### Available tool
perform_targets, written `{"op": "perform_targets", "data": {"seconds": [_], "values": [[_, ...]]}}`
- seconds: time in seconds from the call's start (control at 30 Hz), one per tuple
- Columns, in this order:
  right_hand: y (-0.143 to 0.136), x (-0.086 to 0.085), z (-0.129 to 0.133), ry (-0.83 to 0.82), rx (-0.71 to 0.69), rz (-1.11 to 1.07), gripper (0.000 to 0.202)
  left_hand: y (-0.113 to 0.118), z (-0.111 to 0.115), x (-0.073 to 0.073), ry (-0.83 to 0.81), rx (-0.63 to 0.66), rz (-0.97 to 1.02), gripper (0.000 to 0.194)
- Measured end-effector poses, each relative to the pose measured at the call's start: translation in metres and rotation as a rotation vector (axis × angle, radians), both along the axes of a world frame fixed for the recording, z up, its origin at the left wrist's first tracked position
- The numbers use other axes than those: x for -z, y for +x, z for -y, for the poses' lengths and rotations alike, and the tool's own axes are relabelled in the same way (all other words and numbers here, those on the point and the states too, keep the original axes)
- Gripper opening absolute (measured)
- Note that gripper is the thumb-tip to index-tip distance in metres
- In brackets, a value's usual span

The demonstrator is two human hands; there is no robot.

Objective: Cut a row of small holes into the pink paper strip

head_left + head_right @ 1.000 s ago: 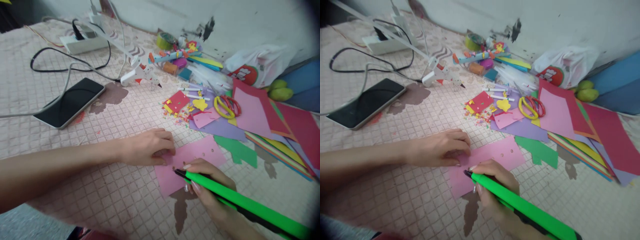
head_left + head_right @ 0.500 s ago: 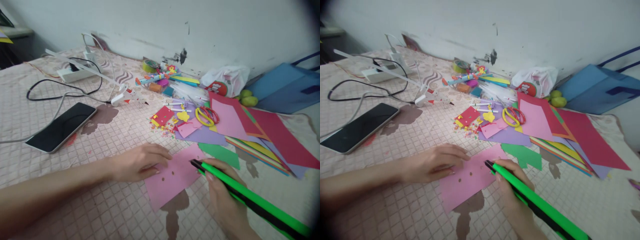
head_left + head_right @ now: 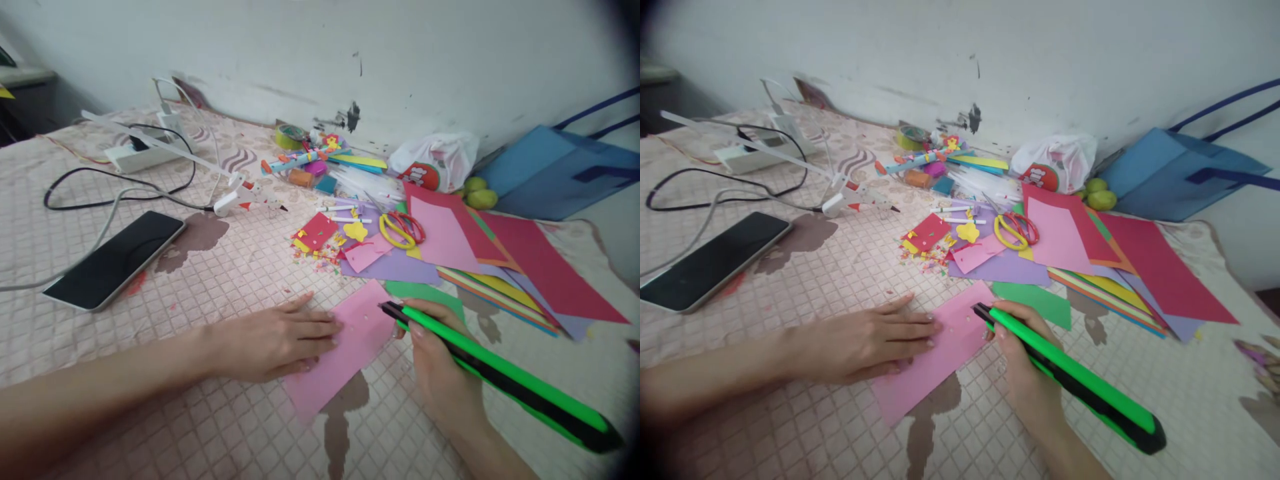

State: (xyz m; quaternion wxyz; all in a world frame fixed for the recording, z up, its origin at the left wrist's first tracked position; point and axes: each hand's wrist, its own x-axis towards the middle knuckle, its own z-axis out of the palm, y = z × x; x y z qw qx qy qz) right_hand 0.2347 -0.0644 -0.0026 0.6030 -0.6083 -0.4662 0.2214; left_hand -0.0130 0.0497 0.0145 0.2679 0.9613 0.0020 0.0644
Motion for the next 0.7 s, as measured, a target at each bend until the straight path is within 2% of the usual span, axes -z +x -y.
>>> {"op": "perform_targets", "data": {"seconds": [0.17, 0.27, 0.47, 0.7], "values": [[0.003, -0.003, -0.004, 0.000, 0.079, 0.026, 0.020, -0.001, 0.001, 0.000, 0.054, -0.055, 0.044, 0.030], [0.011, -0.005, -0.011, -0.058, 0.107, -0.003, 0.019, -0.001, -0.002, 0.001, 0.049, -0.078, 0.084, 0.031], [0.028, 0.004, -0.030, -0.125, -0.030, -0.168, 0.017, 0.001, -0.002, 0.003, 0.042, -0.043, 0.029, 0.032], [0.025, 0.007, -0.044, -0.137, -0.120, -0.198, 0.018, 0.000, -0.001, 0.006, 0.062, -0.047, 0.023, 0.033]]}}
